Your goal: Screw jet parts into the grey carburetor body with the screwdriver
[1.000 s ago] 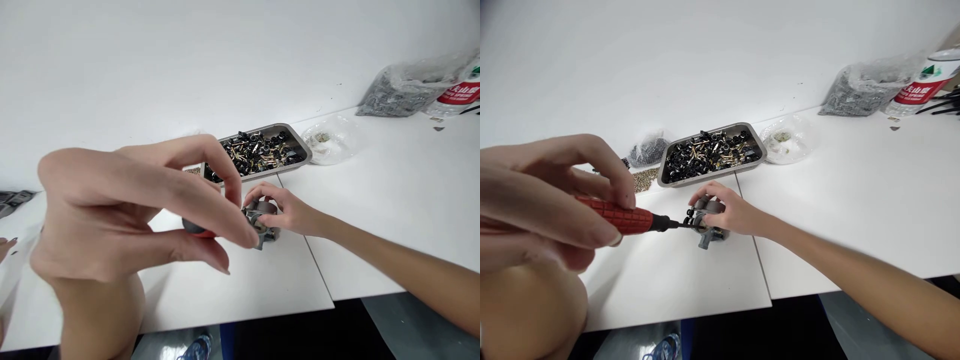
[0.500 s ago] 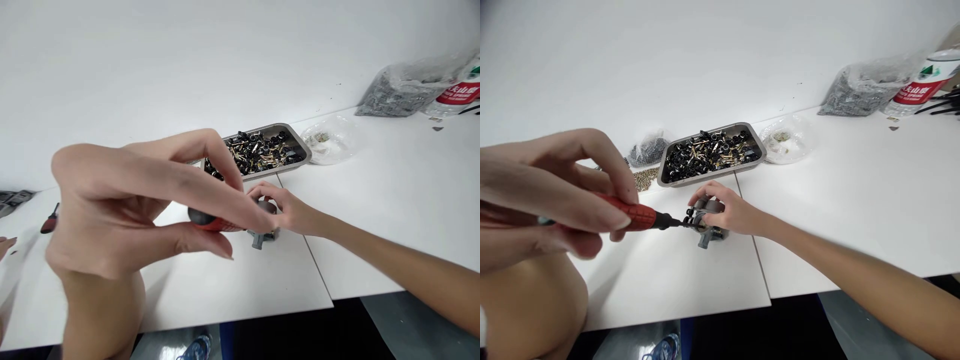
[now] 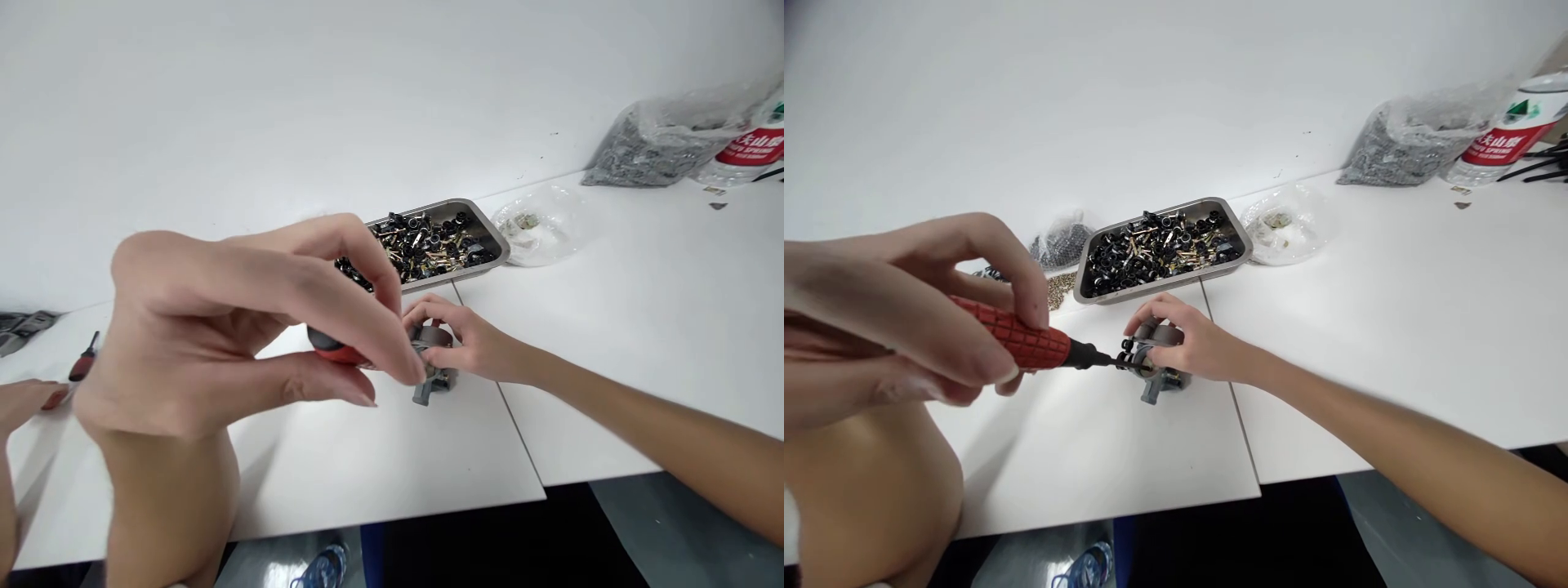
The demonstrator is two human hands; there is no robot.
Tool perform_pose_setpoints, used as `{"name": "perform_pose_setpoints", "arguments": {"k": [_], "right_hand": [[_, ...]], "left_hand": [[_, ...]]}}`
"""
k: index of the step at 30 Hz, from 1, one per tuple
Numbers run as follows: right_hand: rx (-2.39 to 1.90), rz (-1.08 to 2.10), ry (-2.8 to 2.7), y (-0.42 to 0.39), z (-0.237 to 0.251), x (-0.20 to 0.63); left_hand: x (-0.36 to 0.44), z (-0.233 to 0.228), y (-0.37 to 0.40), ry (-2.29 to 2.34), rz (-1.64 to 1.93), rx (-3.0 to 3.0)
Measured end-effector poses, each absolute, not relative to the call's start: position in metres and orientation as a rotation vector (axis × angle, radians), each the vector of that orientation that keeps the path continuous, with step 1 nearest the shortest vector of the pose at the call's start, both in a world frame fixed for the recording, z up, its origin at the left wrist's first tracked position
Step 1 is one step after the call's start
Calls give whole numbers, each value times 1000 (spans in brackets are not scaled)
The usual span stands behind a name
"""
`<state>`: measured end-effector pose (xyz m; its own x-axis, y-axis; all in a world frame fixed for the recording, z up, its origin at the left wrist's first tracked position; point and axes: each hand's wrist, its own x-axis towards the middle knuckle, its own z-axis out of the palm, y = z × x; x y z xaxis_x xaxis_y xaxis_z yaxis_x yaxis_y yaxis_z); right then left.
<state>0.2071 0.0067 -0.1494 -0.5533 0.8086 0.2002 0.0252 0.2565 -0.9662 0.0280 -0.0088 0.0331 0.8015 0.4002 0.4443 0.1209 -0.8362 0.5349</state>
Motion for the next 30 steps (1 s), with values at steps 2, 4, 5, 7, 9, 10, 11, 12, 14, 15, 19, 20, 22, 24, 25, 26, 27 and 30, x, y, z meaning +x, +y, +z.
{"name": "perform_pose_setpoints", "arguments": {"k": [2, 4, 5, 7, 9, 10, 11, 12, 14, 15, 19, 20, 22, 24, 25, 26, 27, 30], "right_hand": [[-770, 1372, -1793, 6, -149, 207], [-777, 1370, -1784, 6, -149, 207], [-779, 1368, -1783, 6, -149, 206], [-778, 1369, -1787, 6, -149, 207], [-771, 1376, -1790, 6, -149, 207], [-769, 1378, -1791, 6, -148, 207], [-767, 1378, -1793, 6, -148, 208], [-765, 1376, -1796, 6, -148, 208], [-764, 1370, -1802, 7, -148, 207], [-764, 1366, -1804, 7, -149, 207], [-775, 1363, -1798, 6, -149, 207], [-777, 1363, -1796, 6, -149, 207], [-777, 1359, -1795, 6, -148, 207], [-769, 1354, -1799, 6, -148, 207], [-764, 1354, -1801, 6, -148, 207], [-758, 1355, -1804, 6, -148, 207], [-754, 1355, -1806, 7, -148, 207], [-753, 1354, -1811, 7, -149, 207]], "left_hand": [[17, 24, -8, 405, 812, 2440], [9, 17, -9, 461, 873, 2378], [7, 15, -10, 473, 889, 2353], [9, 16, -12, 494, 864, 2331], [16, 22, -11, 478, 782, 2349], [20, 24, -10, 461, 749, 2370], [23, 26, -9, 409, 756, 2397], [24, 27, -8, 355, 786, 2413], [23, 25, -8, 313, 889, 2405], [22, 23, -8, 331, 927, 2379], [18, 21, -13, 440, 887, 2271], [19, 23, -14, 455, 852, 2263], [24, 27, -14, 500, 798, 2273], [29, 30, -12, 507, 789, 2311], [31, 31, -11, 466, 813, 2340], [33, 30, -10, 428, 835, 2364], [33, 29, -9, 394, 861, 2375], [26, 21, -9, 409, 940, 2337]]}}
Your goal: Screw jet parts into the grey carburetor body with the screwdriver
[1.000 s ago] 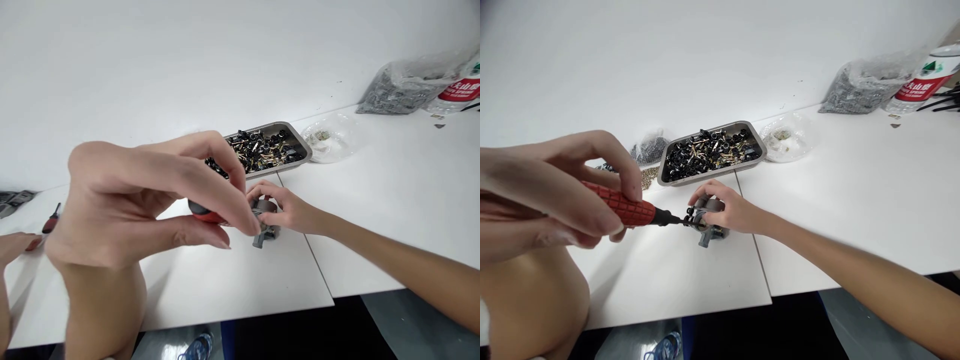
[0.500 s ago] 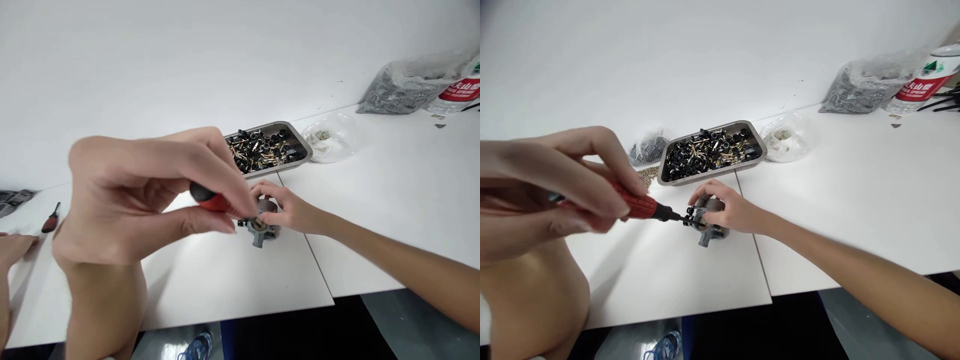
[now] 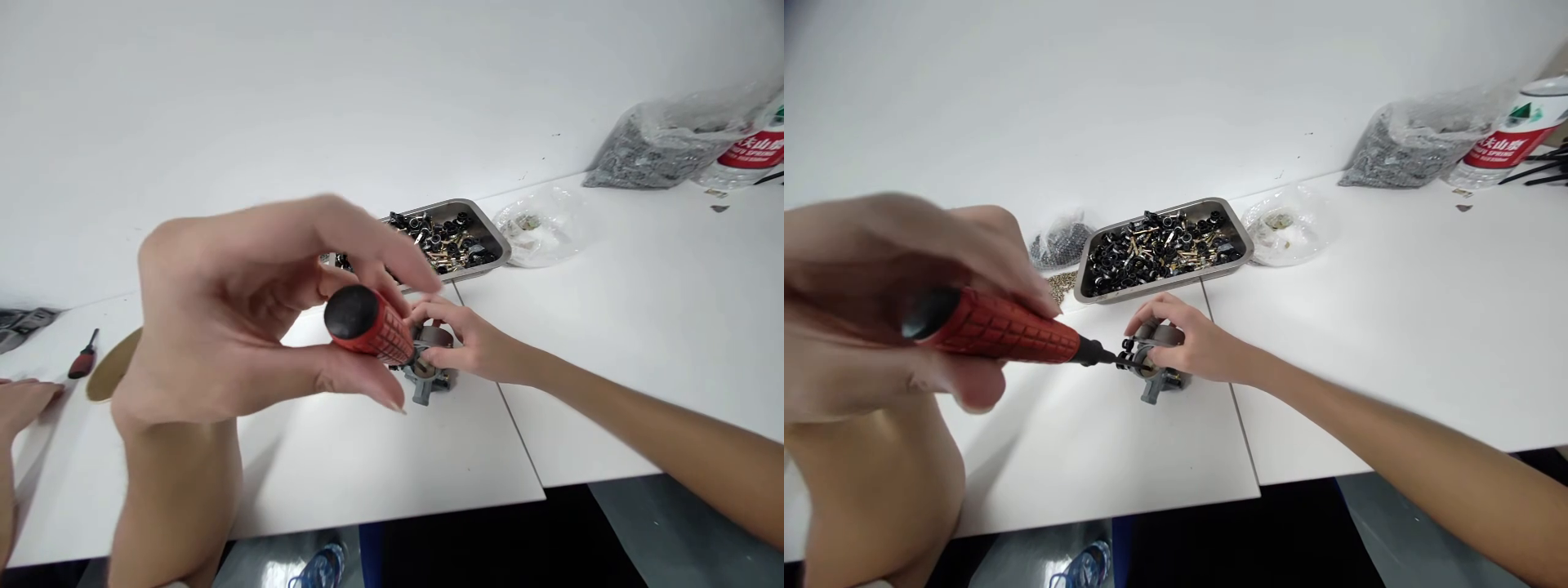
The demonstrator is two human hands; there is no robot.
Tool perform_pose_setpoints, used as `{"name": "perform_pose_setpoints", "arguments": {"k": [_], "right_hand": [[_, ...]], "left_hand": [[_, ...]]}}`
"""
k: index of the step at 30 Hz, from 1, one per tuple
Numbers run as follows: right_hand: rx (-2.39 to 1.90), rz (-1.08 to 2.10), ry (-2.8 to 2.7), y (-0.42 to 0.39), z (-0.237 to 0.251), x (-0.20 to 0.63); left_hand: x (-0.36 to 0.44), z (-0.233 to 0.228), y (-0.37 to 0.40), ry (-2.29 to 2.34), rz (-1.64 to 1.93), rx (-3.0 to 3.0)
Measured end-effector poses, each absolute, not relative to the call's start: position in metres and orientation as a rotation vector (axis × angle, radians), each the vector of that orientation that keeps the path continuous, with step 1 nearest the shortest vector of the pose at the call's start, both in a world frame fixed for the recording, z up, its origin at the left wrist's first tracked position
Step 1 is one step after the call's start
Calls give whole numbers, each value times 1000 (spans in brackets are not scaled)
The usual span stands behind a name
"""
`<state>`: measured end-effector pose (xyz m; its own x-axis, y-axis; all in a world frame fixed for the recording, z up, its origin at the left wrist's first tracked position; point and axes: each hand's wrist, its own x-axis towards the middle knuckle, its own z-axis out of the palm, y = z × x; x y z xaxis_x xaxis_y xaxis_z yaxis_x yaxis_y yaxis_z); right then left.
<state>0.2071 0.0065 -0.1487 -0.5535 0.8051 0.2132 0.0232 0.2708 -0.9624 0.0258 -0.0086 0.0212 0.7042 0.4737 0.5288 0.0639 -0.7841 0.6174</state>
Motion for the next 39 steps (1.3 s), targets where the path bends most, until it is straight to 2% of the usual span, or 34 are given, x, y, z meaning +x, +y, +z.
{"name": "perform_pose_setpoints", "arguments": {"k": [8, 14, 22, 28, 31, 35, 39], "right_hand": [[-785, 1368, -1806, 5, -147, 206], [-768, 1377, -1798, 5, -147, 206], [-787, 1394, -1794, 4, -146, 206], [-768, 1351, -1811, 5, -146, 207], [-780, 1334, -1818, 5, -147, 207], [-784, 1365, -1811, 5, -147, 207], [-769, 1345, -1807, 5, -147, 207]], "left_hand": [[3, 9, -8, 475, 897, 2355], [4, 9, 2, 202, 907, 2536], [2, 13, -7, 498, 851, 2467], [7, 10, 0, 192, 904, 2422], [7, 11, -1, 252, 909, 2379], [14, 22, -9, 351, 734, 2365], [28, 28, -14, 403, 876, 2394]]}}
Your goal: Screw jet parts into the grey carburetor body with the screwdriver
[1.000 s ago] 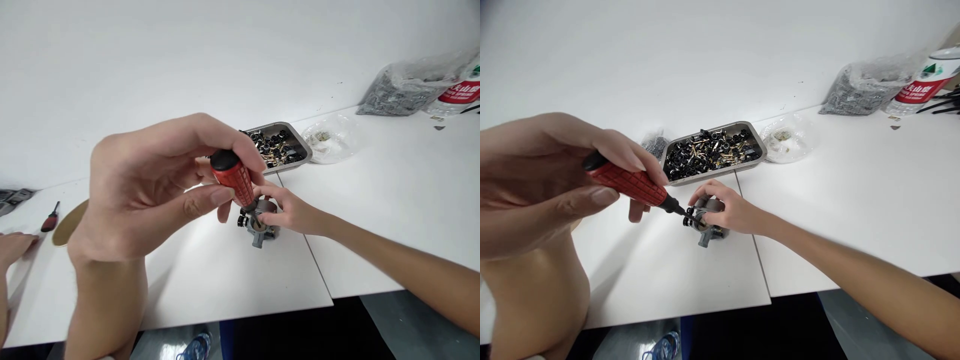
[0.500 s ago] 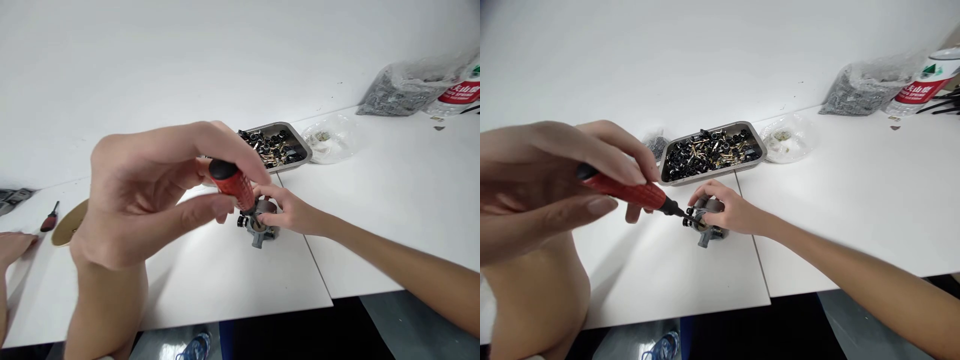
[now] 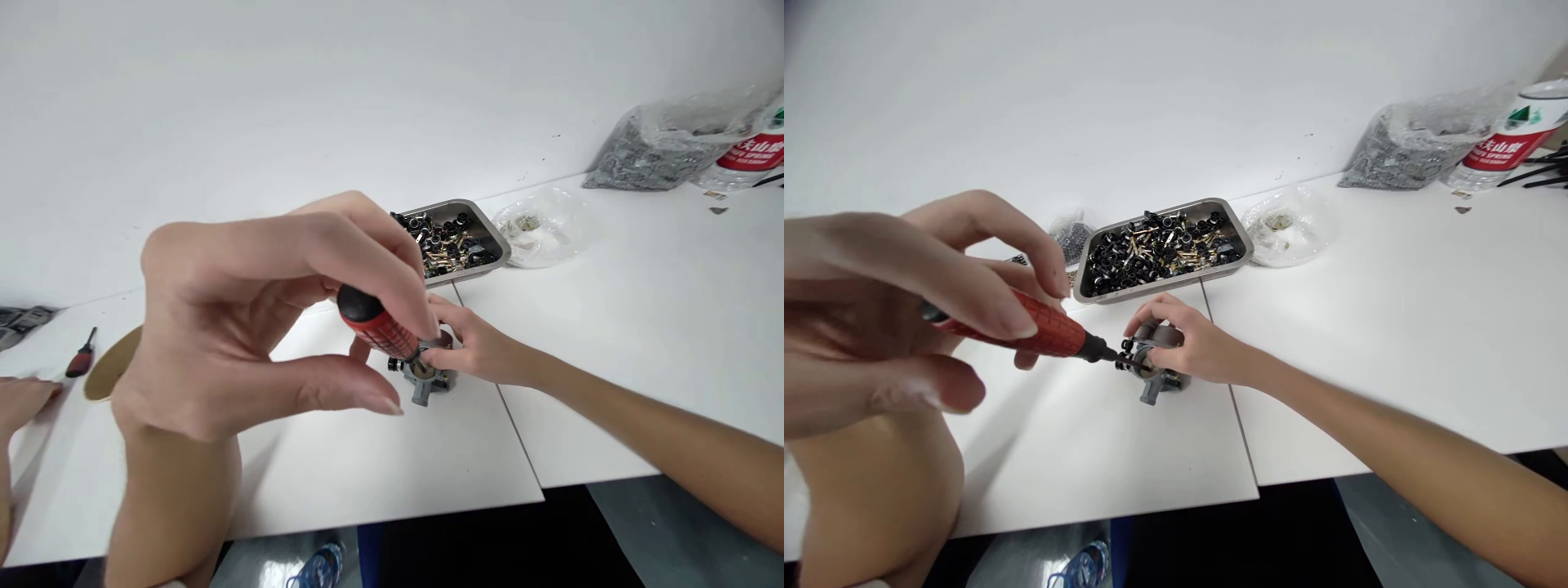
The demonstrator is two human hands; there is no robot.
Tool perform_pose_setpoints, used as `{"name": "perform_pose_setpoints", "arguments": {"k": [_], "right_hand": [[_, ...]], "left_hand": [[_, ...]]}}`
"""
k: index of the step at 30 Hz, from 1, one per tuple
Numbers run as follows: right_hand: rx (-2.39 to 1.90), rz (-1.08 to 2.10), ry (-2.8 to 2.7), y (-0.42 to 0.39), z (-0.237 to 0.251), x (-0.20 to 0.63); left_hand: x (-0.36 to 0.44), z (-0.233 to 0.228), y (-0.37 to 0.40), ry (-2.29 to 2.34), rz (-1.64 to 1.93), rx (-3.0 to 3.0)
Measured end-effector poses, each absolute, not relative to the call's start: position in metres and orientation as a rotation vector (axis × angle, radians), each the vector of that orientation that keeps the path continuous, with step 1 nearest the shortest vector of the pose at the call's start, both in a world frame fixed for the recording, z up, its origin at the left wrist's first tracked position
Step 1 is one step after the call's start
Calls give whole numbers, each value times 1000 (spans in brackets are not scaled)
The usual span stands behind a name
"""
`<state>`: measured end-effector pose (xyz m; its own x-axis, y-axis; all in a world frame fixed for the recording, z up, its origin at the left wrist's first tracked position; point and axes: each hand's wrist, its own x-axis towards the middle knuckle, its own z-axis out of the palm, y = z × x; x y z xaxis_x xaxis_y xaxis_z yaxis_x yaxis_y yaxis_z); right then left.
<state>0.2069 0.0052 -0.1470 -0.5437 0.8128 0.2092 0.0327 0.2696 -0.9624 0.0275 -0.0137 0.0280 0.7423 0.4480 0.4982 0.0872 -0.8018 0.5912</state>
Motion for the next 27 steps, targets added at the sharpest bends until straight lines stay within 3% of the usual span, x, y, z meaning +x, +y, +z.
{"name": "perform_pose_setpoints", "arguments": {"k": [8, 16, 22, 27], "right_hand": [[-780, 1352, -1818, 5, -148, 207], [-771, 1343, -1814, 5, -146, 207], [-785, 1344, -1827, 4, -145, 207], [-791, 1361, -1810, 4, -145, 207]], "left_hand": [[5, 27, -4, 333, 681, 2397], [27, 25, -9, 270, 873, 2460], [19, 21, -19, 519, 898, 2425], [12, 17, -10, 333, 878, 2408]]}}
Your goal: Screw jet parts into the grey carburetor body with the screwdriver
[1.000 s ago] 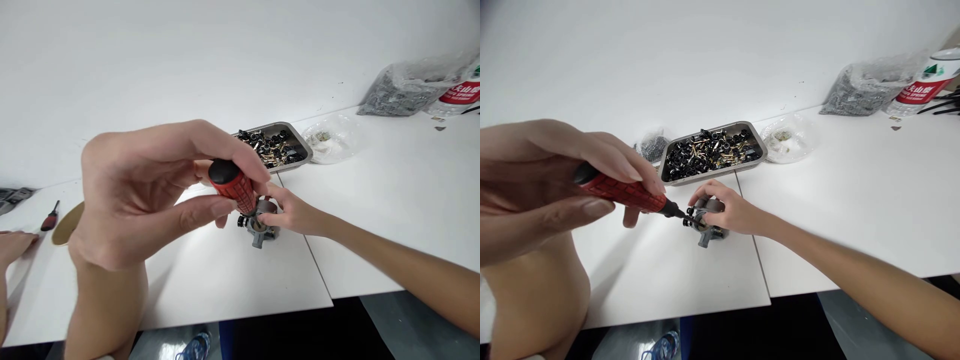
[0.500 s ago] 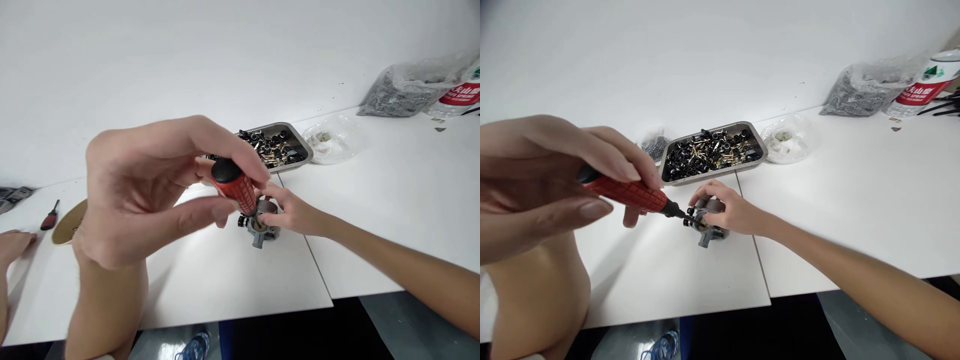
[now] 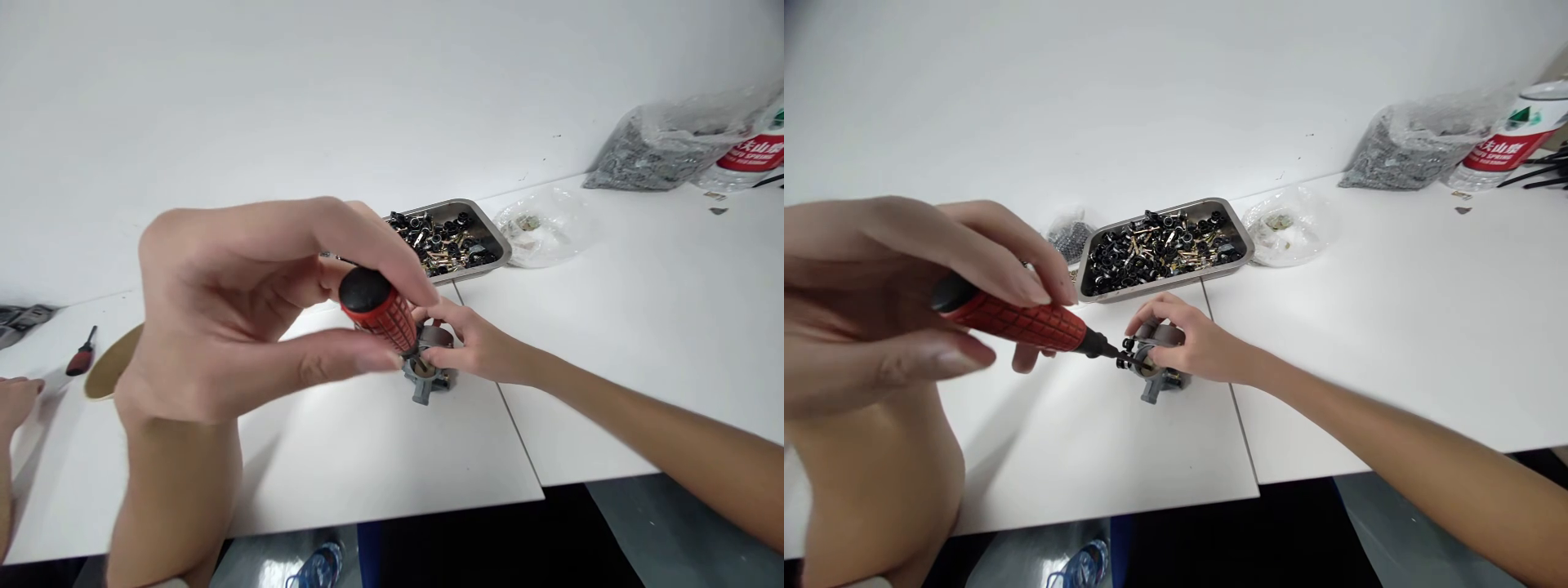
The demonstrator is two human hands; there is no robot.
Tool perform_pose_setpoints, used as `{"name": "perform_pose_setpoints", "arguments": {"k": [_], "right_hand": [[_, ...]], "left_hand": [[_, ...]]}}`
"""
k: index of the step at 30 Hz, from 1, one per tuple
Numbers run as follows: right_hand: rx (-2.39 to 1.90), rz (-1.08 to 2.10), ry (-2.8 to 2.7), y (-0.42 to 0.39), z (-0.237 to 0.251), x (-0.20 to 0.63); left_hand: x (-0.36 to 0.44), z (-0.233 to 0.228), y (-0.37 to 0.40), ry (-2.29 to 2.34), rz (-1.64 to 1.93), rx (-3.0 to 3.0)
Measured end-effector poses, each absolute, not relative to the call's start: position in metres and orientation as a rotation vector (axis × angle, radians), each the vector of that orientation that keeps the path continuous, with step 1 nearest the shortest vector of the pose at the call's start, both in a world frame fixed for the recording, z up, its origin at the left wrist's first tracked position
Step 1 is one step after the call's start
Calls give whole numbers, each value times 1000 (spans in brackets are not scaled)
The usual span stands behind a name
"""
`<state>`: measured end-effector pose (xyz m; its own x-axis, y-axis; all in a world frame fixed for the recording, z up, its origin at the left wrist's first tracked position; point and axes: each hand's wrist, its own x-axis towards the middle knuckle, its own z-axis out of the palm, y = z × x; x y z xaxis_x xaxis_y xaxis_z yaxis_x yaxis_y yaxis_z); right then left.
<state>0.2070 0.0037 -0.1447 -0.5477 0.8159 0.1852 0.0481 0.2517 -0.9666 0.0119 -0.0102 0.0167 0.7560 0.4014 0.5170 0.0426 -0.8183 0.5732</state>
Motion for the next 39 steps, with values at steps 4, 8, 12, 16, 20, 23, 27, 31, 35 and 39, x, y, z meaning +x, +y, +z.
{"name": "perform_pose_setpoints", "arguments": {"k": [4, 8, 12, 16, 20, 23, 27, 31, 35, 39], "right_hand": [[-776, 1340, -1823, 4, -145, 207], [-760, 1335, -1840, 5, -147, 207], [-754, 1335, -1851, 5, -147, 207], [-753, 1342, -1852, 5, -147, 207], [-756, 1341, -1850, 5, -148, 207], [-760, 1333, -1846, 5, -147, 207], [-765, 1324, -1844, 5, -147, 206], [-771, 1323, -1849, 5, -146, 206], [-787, 1331, -1840, 4, -146, 206], [-789, 1369, -1813, 3, -145, 206]], "left_hand": [[7, 8, 1, 136, 910, 2482], [5, 3, 5, 238, 980, 2491], [3, 0, 9, 213, 954, 2487], [3, -2, 13, 172, 969, 2434], [3, -2, 13, 123, 973, 2441], [4, -1, 9, 238, 972, 2354], [5, 0, 2, 256, 1006, 2242], [6, 5, 2, 292, 1044, 2247], [7, 8, 3, 284, 982, 2393], [7, 5, 1, 325, 1064, 2359]]}}
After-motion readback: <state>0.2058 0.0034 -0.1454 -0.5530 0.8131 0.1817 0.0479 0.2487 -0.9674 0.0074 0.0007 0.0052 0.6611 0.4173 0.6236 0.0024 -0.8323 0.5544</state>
